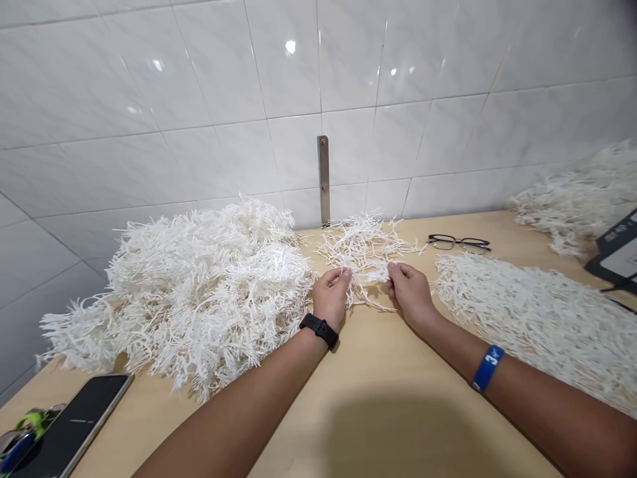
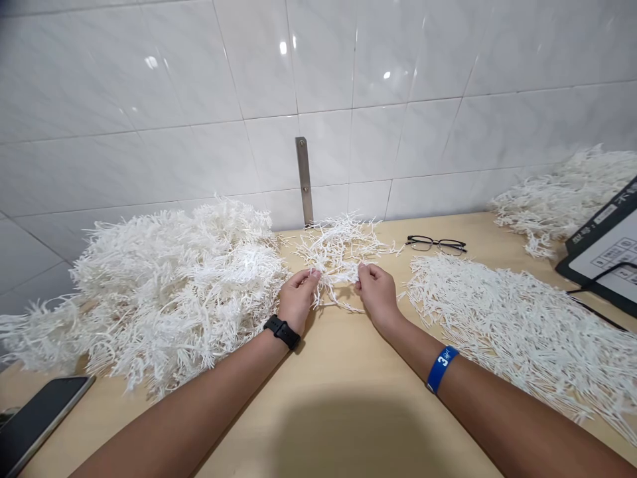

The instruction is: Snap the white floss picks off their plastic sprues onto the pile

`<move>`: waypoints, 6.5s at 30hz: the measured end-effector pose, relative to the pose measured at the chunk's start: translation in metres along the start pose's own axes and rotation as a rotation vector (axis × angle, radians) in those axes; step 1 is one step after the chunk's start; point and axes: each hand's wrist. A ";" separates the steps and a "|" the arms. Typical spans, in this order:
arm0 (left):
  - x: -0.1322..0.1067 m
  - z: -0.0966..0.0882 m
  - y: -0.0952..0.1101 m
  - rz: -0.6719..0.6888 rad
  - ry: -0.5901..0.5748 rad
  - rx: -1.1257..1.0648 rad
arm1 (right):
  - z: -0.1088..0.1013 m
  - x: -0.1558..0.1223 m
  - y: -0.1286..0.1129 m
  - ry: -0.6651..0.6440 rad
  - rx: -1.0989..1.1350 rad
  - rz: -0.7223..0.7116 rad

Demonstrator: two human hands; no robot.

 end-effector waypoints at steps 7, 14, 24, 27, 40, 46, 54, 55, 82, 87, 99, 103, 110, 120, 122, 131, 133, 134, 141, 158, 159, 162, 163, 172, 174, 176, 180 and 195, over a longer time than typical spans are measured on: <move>0.004 -0.006 -0.002 0.062 0.082 -0.085 | -0.005 0.004 0.001 0.083 0.022 0.044; 0.000 -0.002 0.003 0.007 -0.060 0.014 | -0.005 0.002 0.005 0.012 -0.094 -0.100; 0.000 -0.001 0.001 0.025 -0.099 0.106 | 0.002 -0.018 -0.013 -0.083 -0.264 -0.356; 0.000 -0.001 0.001 0.043 -0.126 0.109 | 0.005 -0.022 -0.012 -0.272 -0.267 -0.375; -0.011 -0.001 0.011 0.234 -0.079 0.209 | 0.007 -0.010 0.003 -0.419 -0.407 -0.317; -0.025 0.005 0.016 0.425 -0.257 0.398 | 0.010 -0.018 0.001 -0.599 -0.387 -0.351; -0.010 -0.004 0.004 0.312 -0.210 0.535 | 0.006 -0.013 -0.002 -0.790 -0.087 -0.105; -0.007 -0.005 0.003 0.288 -0.192 0.542 | 0.006 -0.011 -0.002 -0.766 -0.041 -0.087; -0.003 -0.009 0.008 -0.086 -0.681 0.053 | -0.002 -0.005 -0.003 -0.878 0.151 0.017; -0.004 -0.008 0.006 -0.095 -0.671 0.146 | -0.005 -0.003 0.000 -0.961 0.204 0.032; -0.002 -0.011 0.014 -0.206 -0.656 0.065 | -0.002 -0.006 -0.001 -1.051 0.378 0.050; -0.002 -0.011 0.012 -0.226 -0.641 -0.001 | -0.003 -0.006 -0.001 -1.061 0.382 0.044; 0.001 -0.013 0.011 -0.270 -0.636 -0.083 | -0.001 -0.006 0.000 -1.046 0.384 0.050; -0.003 -0.011 0.012 -0.271 -0.603 -0.191 | 0.000 -0.006 -0.003 -0.895 0.585 0.136; -0.005 -0.008 0.012 -0.244 -0.591 -0.181 | -0.001 -0.005 -0.003 -0.871 0.589 0.178; -0.003 -0.004 0.007 -0.179 -0.500 -0.121 | -0.005 0.003 -0.003 -0.847 0.673 0.364; -0.002 -0.003 0.004 -0.151 -0.477 -0.082 | -0.002 0.001 -0.003 -0.894 0.613 0.358; -0.002 -0.003 0.003 -0.136 -0.472 -0.050 | 0.000 0.000 -0.003 -0.919 0.557 0.342; -0.004 -0.001 -0.001 -0.094 -0.465 0.125 | 0.011 -0.010 0.000 -0.847 0.239 0.196; -0.004 -0.009 0.013 -0.261 -0.688 -0.089 | 0.002 -0.007 0.002 -1.053 0.357 0.101; -0.004 -0.009 0.013 -0.264 -0.700 -0.092 | 0.002 -0.007 0.001 -1.058 0.358 0.103; -0.004 -0.009 0.014 -0.270 -0.714 -0.091 | 0.001 -0.007 0.001 -1.067 0.349 0.105; -0.004 -0.009 0.014 -0.272 -0.713 -0.092 | 0.001 -0.007 0.001 -1.068 0.346 0.108; -0.001 -0.011 0.010 -0.272 -0.785 -0.060 | -0.001 -0.006 0.005 -1.128 0.389 0.103; -0.001 -0.012 0.009 -0.280 -0.810 -0.075 | -0.002 -0.005 0.006 -1.164 0.404 0.091; 0.000 -0.013 0.010 -0.309 -0.826 -0.123 | -0.003 -0.006 0.006 -1.191 0.429 0.083; -0.001 -0.013 0.012 -0.395 -0.820 -0.277 | -0.003 -0.009 0.005 -1.177 0.491 0.093; 0.002 -0.007 0.004 -0.272 -0.650 -0.377 | -0.009 -0.003 -0.010 -0.812 0.819 0.283</move>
Point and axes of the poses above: each hand's wrist, its own x-axis towards the middle knuckle, its own z-axis out of the palm, y = z × x, and after that the axes turned 12 degrees about -y, right-handed
